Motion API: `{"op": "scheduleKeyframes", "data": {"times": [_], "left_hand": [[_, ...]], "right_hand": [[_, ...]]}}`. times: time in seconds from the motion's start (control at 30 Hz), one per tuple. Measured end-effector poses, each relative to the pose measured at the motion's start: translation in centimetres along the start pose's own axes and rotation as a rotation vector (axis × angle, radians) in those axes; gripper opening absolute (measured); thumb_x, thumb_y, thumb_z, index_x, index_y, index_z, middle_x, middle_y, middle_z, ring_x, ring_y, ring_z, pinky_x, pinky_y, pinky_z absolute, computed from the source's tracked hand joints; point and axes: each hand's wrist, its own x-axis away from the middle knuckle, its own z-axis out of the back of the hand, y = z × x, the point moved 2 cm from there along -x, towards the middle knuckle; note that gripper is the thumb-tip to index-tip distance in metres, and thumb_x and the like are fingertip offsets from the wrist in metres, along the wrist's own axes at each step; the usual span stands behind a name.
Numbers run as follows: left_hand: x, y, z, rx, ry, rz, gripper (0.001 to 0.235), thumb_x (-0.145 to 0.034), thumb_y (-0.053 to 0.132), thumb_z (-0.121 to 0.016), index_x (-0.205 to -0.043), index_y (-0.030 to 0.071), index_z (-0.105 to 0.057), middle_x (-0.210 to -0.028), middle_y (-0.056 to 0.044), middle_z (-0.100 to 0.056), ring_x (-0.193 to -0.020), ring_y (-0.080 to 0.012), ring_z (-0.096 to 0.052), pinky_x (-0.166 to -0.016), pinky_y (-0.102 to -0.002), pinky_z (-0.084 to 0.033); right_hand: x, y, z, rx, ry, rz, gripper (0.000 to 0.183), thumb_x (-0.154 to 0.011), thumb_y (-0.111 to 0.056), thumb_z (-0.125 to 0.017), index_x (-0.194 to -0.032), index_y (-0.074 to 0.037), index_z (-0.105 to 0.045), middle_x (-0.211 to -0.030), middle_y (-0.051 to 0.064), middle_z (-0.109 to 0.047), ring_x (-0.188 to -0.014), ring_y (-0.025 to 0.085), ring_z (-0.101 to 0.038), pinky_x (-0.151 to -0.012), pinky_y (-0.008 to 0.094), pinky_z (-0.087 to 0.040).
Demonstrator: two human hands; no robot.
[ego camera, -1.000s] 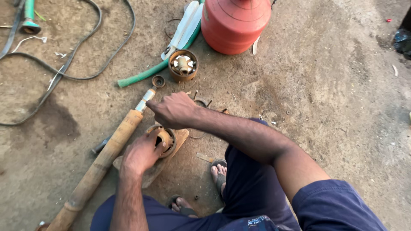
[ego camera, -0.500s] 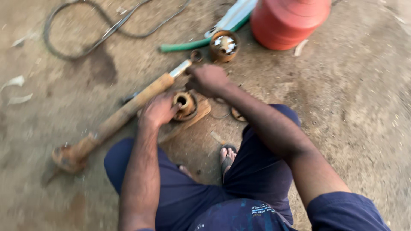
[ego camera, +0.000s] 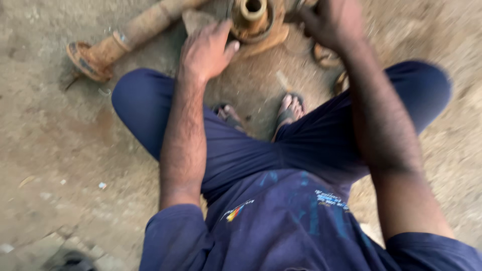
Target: The person sits on the ground and uses a hammer and chisel to chip away at a cylindrical metal part placed on a wooden block. They repeatedly strike the part, adjust its position, and continue chipping along its edge.
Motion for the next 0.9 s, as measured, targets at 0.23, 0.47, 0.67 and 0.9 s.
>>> {"op": "scheduleKeyframes", "data": {"times": [0.23, 0.47, 0.67, 0.9], "left_hand": [[-0.8, 1.2, 0.9, 0.001, -0.081, 0.046, 0.049, -0.100, 0.036, -0.072, -0.137, 0.009, -0.055, -0.123, -0.019, -0.067, -0.113, -0.0420, -0.063, -0.094, -0.055, -0.051], [-1.7, 1.4, 0.9, 0.010, -0.171, 0.080, 0.056, -0.098, 0.037, -0.071, -0.144, 0.012, -0.050, -0.126, -0.019, -0.065, -0.118, -0.0423, -0.060, -0.099, -0.053, -0.048], [-2.9, 1.5, -0.5, -0.007, -0.256, 0.183, 0.066, -0.096, 0.036, -0.069, -0.153, 0.015, -0.040, -0.130, -0.020, -0.061, -0.120, -0.0407, -0.060, -0.098, -0.056, -0.048], [-4.6, 1.7, -1.9, -0.048, -0.366, 0.252, 0.081, -0.096, 0.041, -0.069, -0.161, 0.017, -0.026, -0.149, -0.021, -0.048, -0.125, -0.0414, -0.058, -0.102, -0.057, -0.048]], "right_hand": [[1.3, 0.6, -2.2, -0.018, 0.027, 0.025, 0.037, -0.122, -0.025, -0.057, -0.102, 0.000, -0.076, -0.071, 0.007, -0.072, -0.055, 0.016, -0.069, -0.048, 0.032, -0.057], [0.5, -0.6, -4.8, 0.051, -0.063, -0.099, 0.034, -0.106, -0.027, -0.061, -0.130, -0.004, -0.066, -0.077, 0.011, -0.075, -0.066, 0.024, -0.072, -0.059, 0.044, -0.058], [-0.7, -0.4, -7.1, 0.205, -0.182, -0.169, 0.034, -0.108, -0.030, -0.055, -0.134, -0.010, -0.063, -0.075, 0.014, -0.069, -0.057, 0.025, -0.065, -0.050, 0.045, -0.055], [-1.0, 0.6, -9.7, 0.286, -0.353, -0.193, 0.026, -0.109, -0.032, -0.051, -0.112, -0.010, -0.064, -0.076, 0.009, -0.065, -0.057, 0.020, -0.059, -0.048, 0.041, -0.052]]}}
